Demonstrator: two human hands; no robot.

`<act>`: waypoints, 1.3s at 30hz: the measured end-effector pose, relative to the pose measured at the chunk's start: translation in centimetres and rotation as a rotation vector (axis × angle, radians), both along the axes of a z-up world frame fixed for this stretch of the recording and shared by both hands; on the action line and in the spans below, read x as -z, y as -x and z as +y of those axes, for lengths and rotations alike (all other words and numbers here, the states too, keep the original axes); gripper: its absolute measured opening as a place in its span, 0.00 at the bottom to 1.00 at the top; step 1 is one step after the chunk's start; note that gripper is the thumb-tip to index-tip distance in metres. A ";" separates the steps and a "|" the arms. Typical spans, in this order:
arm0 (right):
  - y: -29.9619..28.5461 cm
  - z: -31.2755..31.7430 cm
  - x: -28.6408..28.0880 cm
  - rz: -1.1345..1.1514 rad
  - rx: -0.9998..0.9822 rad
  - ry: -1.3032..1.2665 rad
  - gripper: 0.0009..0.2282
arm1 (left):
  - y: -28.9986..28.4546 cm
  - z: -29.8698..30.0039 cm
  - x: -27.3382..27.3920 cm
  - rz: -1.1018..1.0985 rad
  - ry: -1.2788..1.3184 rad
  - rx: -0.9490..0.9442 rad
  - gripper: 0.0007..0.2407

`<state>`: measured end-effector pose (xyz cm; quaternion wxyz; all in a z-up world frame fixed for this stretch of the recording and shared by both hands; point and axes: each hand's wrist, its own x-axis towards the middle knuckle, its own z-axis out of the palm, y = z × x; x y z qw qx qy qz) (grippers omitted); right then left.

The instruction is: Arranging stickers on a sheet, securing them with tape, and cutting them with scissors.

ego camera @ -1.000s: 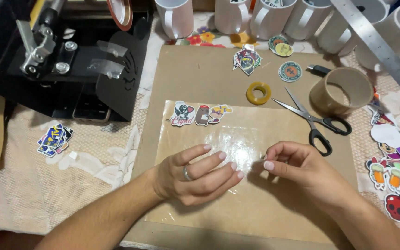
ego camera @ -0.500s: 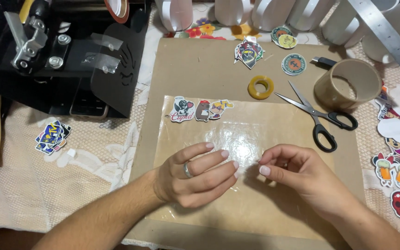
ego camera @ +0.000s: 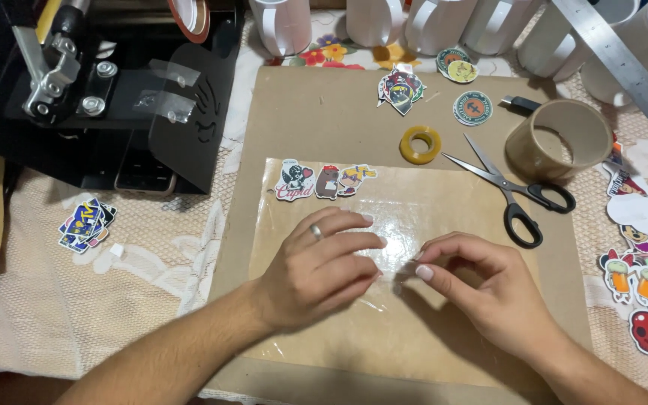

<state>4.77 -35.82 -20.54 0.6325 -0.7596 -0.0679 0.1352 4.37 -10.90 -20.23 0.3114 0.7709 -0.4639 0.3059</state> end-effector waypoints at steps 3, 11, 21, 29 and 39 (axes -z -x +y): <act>0.2 0.2 -0.5 -0.105 -0.003 0.129 0.08 | 0.4 -0.5 0.6 0.329 0.171 -0.012 0.11; 0.5 1.1 -1.6 -0.572 -0.070 0.188 0.04 | 1.3 -1.1 0.5 1.014 0.397 -0.084 0.18; -0.5 0.4 -1.7 -1.012 -0.240 0.309 0.08 | 1.1 -1.7 1.1 1.160 0.502 -0.126 0.03; -0.9 -0.6 -1.1 -1.138 -0.294 0.412 0.03 | 0.8 -1.5 1.8 1.457 0.710 0.025 0.05; -1.7 -0.3 -2.4 -1.385 -0.331 0.411 0.03 | 0.4 -0.8 1.5 1.659 0.800 0.110 0.06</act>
